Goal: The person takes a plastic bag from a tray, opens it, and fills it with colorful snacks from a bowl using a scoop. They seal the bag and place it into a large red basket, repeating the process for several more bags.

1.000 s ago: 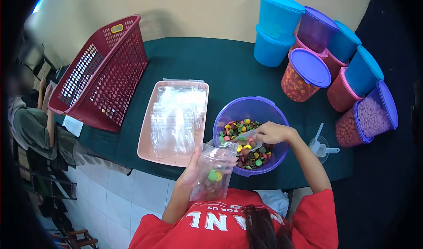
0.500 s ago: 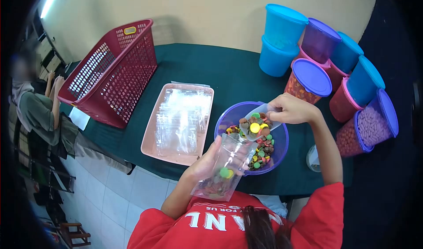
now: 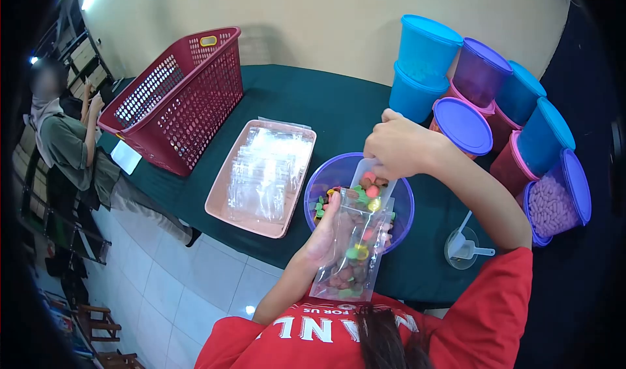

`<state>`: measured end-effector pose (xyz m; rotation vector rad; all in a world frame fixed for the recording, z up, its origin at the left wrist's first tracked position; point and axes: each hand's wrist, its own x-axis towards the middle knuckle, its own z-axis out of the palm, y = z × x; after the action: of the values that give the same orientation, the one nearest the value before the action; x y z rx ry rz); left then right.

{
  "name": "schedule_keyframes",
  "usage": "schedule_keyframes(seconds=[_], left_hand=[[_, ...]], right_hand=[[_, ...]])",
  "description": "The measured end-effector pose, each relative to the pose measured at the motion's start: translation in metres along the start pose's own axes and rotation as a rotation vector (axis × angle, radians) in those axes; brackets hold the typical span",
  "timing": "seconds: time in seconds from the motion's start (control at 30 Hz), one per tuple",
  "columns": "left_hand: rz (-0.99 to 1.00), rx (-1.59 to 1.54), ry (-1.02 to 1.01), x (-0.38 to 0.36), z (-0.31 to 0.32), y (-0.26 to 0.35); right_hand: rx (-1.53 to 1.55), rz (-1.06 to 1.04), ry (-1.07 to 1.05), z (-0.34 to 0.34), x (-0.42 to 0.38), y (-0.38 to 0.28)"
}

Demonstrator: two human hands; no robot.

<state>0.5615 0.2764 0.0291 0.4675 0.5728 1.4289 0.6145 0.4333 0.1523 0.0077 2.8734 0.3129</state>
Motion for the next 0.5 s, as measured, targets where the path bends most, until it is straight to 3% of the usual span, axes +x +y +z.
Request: schedule_keyframes(seconds=[0.07,0.13,0.27,0.5], left_hand=[[-0.01,-0.007,-0.027,0.001,-0.003,0.0],[0.014,0.068,0.044,0.0,0.001,0.003],[0.035,0.081,0.112,0.002,-0.001,0.008],[0.0,0.194,-0.073,0.012,-0.015,0.014]], right_hand=[[-0.036,0.0,0.014,0.004,0.001,-0.001],[-0.087,-0.032,0.196,0.013,0.001,-0.003],[-0.187,0.025,0.315,0.003,-0.009,-0.01],[-0.264,0.171,0.397,-0.005,-0.024,-0.025]])
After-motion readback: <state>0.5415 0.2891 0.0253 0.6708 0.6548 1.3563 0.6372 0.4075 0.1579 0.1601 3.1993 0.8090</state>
